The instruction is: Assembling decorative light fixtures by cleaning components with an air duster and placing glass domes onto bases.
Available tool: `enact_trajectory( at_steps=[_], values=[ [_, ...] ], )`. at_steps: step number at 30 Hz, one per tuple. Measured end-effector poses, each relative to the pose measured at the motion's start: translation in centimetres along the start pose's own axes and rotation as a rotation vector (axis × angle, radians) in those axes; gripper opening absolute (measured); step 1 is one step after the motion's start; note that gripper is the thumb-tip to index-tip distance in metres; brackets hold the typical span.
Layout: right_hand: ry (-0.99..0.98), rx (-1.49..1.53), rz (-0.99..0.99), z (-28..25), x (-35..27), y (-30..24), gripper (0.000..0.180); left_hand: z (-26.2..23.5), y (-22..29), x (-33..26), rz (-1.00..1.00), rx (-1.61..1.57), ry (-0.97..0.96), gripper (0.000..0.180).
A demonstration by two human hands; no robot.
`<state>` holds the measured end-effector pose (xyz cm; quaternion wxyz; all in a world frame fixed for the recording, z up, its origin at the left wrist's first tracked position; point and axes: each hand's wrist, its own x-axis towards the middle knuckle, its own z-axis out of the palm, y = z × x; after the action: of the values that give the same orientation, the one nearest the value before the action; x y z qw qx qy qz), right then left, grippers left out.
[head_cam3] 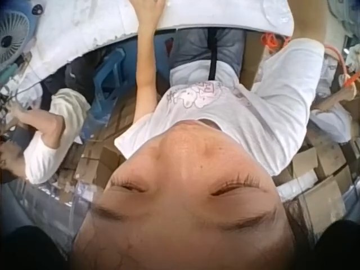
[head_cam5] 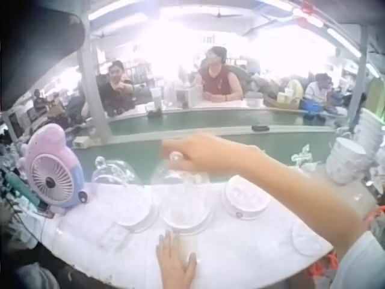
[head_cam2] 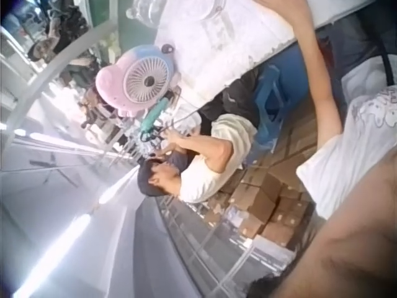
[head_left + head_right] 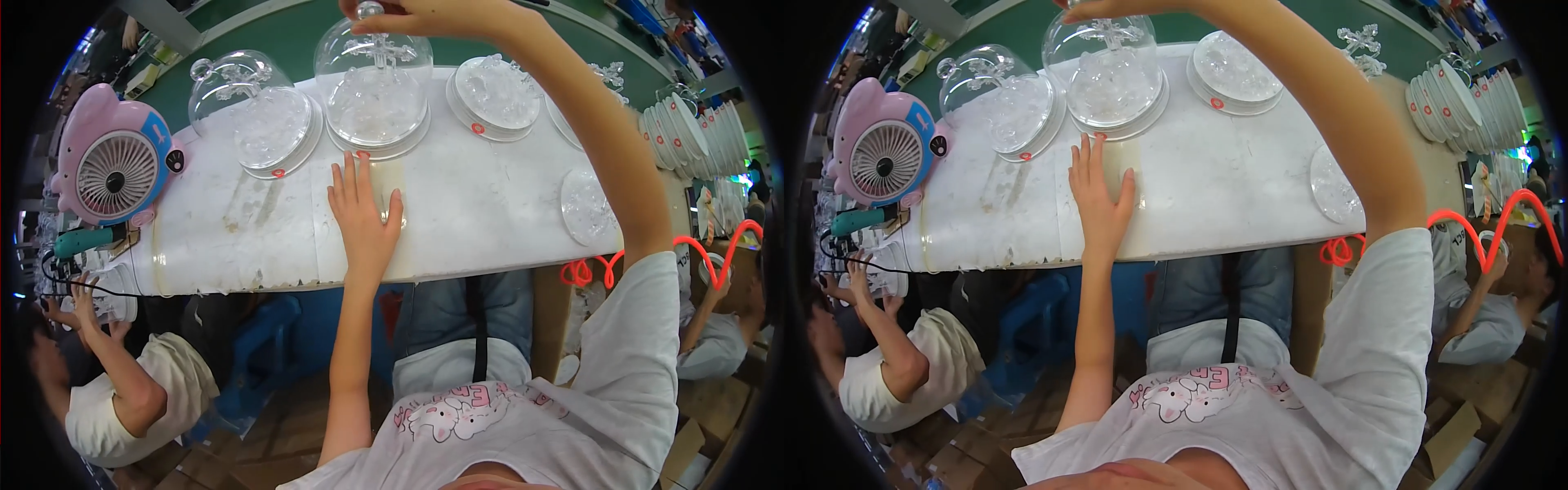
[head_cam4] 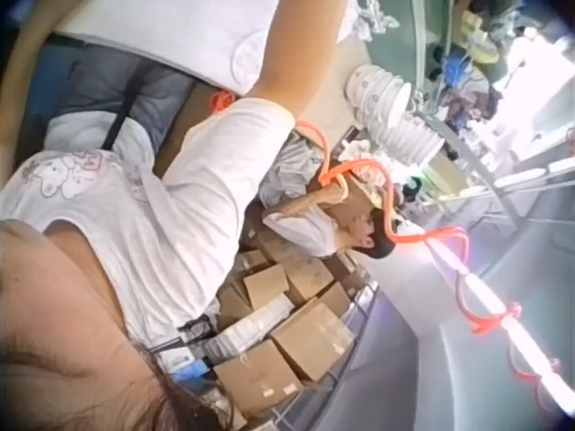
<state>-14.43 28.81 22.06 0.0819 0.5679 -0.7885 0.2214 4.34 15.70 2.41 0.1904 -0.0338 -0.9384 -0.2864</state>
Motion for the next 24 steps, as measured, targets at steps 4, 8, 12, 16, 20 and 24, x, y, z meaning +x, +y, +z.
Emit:
enact_trajectory(
  at_steps=[4,8,12,16,20,24],
  values=[
    [-0.06,-0.037,0.242,-0.4,-0.6,-3.1,0.029,-1.7,-1.4,2.2,-0.091,-0.365,0.001,0.074],
    [0.366,0.285,0.802,0.7,-2.7,-4.2,0.039,-1.4,-4.1,5.4,-0.091,-0.471,0.005,0.094],
    [0.601,0.377,0.831,10.5,-7.9,-0.6,0.065,0.0,-5.0,7.5,0.007,-0.387,0.005,0.104],
    [0.587,0.698,0.912,14.6,-8.6,-2.3,0.079,0.3,-3.7,7.2,-0.013,-0.27,0.052,0.104],
    [0.567,0.933,0.992,15.1,-10.3,-3.9,0.08,-0.7,-2.8,5.4,-0.033,-0.245,0.086,0.102],
    [0.524,1.022,0.825,16.2,-11.9,-8.8,0.069,-3.8,-1.5,-0.1,-0.164,-0.186,0.074,0.097]
  ],
)
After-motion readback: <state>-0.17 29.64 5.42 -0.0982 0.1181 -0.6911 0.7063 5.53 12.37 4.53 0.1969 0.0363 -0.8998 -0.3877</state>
